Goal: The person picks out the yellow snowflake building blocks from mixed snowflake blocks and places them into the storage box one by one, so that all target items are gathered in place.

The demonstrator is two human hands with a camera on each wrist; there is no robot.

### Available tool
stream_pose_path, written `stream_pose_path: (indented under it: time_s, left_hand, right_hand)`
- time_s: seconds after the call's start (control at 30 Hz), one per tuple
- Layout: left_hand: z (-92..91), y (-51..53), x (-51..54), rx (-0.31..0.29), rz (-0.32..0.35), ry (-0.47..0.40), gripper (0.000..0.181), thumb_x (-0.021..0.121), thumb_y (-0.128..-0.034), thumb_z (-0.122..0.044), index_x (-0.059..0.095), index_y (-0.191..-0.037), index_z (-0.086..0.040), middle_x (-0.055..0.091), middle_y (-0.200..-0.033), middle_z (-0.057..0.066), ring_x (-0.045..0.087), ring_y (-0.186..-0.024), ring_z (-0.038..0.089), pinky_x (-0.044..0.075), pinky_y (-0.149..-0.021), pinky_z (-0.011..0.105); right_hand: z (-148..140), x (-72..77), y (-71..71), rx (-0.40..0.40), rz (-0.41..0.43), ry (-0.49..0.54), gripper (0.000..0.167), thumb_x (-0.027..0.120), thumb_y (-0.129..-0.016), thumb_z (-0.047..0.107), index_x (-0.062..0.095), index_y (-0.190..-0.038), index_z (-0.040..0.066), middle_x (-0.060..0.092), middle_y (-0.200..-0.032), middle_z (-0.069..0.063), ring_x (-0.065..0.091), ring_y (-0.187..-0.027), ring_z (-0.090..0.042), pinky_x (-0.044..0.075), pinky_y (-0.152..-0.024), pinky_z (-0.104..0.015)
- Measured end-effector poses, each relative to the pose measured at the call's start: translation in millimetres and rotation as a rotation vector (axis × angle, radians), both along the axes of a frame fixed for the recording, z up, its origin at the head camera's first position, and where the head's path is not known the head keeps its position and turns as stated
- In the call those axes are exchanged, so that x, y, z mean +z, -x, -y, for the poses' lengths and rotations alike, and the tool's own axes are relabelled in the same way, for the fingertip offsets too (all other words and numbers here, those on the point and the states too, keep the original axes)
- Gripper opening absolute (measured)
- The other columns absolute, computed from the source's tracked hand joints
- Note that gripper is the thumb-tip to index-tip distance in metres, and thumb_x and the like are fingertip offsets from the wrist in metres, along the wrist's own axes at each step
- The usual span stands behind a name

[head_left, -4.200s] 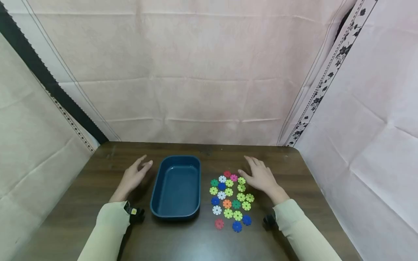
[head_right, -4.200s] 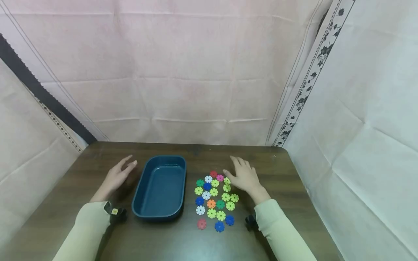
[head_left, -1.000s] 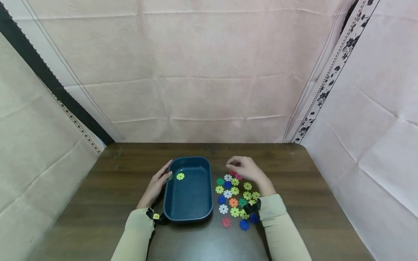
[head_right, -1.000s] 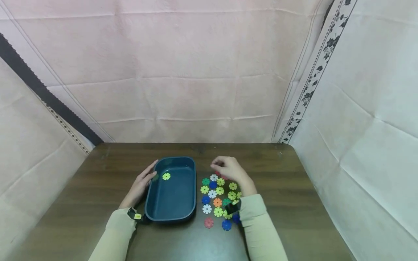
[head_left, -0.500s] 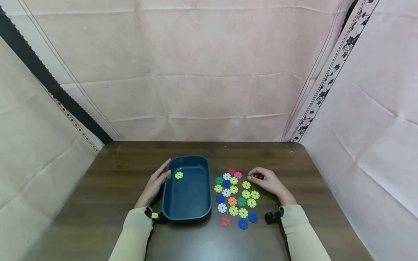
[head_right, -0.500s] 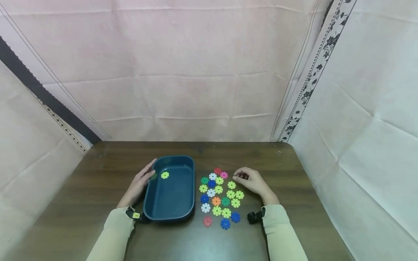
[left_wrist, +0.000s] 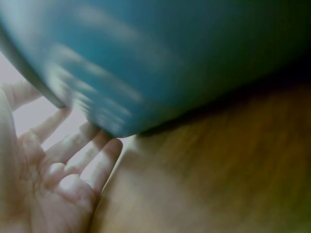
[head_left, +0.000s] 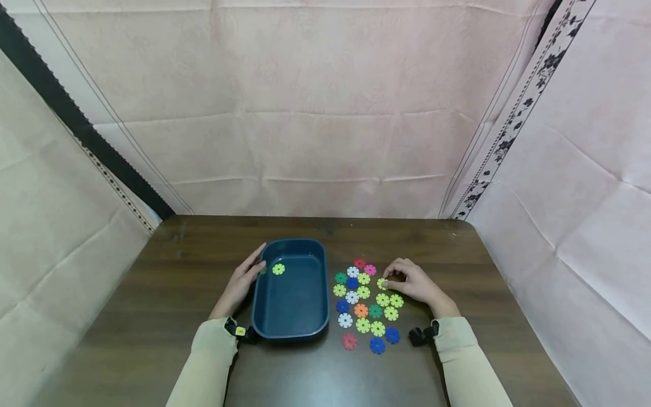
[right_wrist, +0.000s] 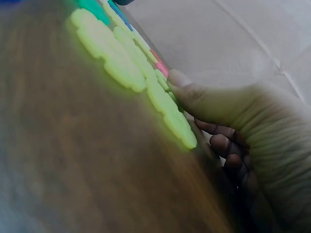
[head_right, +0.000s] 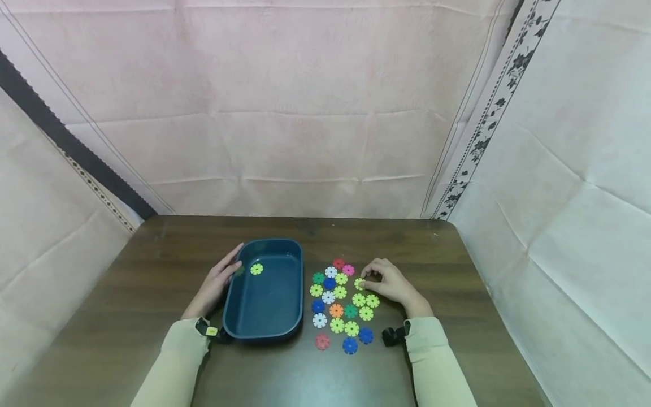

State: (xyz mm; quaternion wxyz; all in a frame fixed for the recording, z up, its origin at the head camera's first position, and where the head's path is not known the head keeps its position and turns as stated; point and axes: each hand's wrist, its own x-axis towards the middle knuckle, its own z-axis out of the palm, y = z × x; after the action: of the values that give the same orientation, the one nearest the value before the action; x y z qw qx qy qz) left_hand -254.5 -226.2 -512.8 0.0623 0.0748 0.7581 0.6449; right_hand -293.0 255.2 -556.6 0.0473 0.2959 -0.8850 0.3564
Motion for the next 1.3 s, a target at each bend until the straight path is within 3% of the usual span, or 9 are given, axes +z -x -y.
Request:
stream_pose_path:
  time_s: [0.3,0.53,0.83,1.0,1.13,1.3]
  left_hand:
    - [2.3,-1.2,6.8,0.010,0.011,0.022,0.055,0.048,-0.1083,-0.026,0.030,-0.160,-0.019,0.020,-0.166,0.006,0.019,-0.151,0.032,0.028,-0.114,0.060]
    - [5.9,-1.7,6.5,0.012,-0.004,0.016,0.055,0.047,-0.1085,-0.025,0.030,-0.160,-0.018,0.020,-0.166,0.008,0.019,-0.151,0.034,0.028,-0.113,0.061]
    - [10.6,-4.7,4.8,0.009,-0.017,0.033,0.056,0.048,-0.1082,-0.027,0.029,-0.160,-0.018,0.018,-0.166,0.007,0.018,-0.151,0.035,0.027,-0.113,0.062]
    - [12.0,-4.2,4.4,0.019,-0.014,0.029,0.056,0.048,-0.1083,-0.027,0.029,-0.160,-0.019,0.018,-0.166,0.007,0.017,-0.151,0.035,0.026,-0.113,0.063]
    - [9.4,-3.1,3.6,0.020,-0.008,0.006,0.055,0.049,-0.1080,-0.026,0.031,-0.160,-0.021,0.019,-0.166,0.006,0.018,-0.151,0.033,0.026,-0.114,0.062]
    - [4.1,-1.6,0.3,-0.016,-0.025,-0.008,0.057,0.049,-0.1080,-0.026,0.029,-0.160,-0.017,0.018,-0.166,0.007,0.018,-0.151,0.032,0.026,-0.115,0.060]
  right_hand:
    - [3.9,0.8,3.4,-0.014,0.014,-0.020,0.024,0.082,-0.085,0.037,0.071,-0.103,0.026,0.059,-0.098,0.010,0.049,-0.088,-0.012,0.046,-0.074,-0.032]
    - [7.6,3.0,3.8,-0.032,0.101,-0.005,0.023,0.081,-0.086,0.038,0.069,-0.103,0.026,0.059,-0.099,0.008,0.050,-0.092,-0.015,0.045,-0.078,-0.036]
    - [11.6,2.0,2.6,-0.106,0.168,0.138,0.017,0.077,-0.091,0.028,0.067,-0.103,0.023,0.064,-0.089,0.004,0.056,-0.075,-0.017,0.047,-0.066,-0.030]
    - [14.0,2.6,4.4,-0.159,0.151,0.222,0.013,0.075,-0.093,0.024,0.070,-0.104,0.019,0.070,-0.090,0.003,0.062,-0.079,-0.016,0.050,-0.070,-0.029]
    - [15.0,9.6,5.8,-0.169,0.161,0.264,0.011,0.072,-0.096,0.020,0.070,-0.105,0.015,0.073,-0.092,0.002,0.067,-0.083,-0.017,0.053,-0.073,-0.029]
    - [23.3,28.5,9.2,-0.122,0.165,0.229,0.010,0.070,-0.097,0.020,0.070,-0.106,0.016,0.072,-0.092,0.002,0.068,-0.083,-0.017,0.056,-0.071,-0.032]
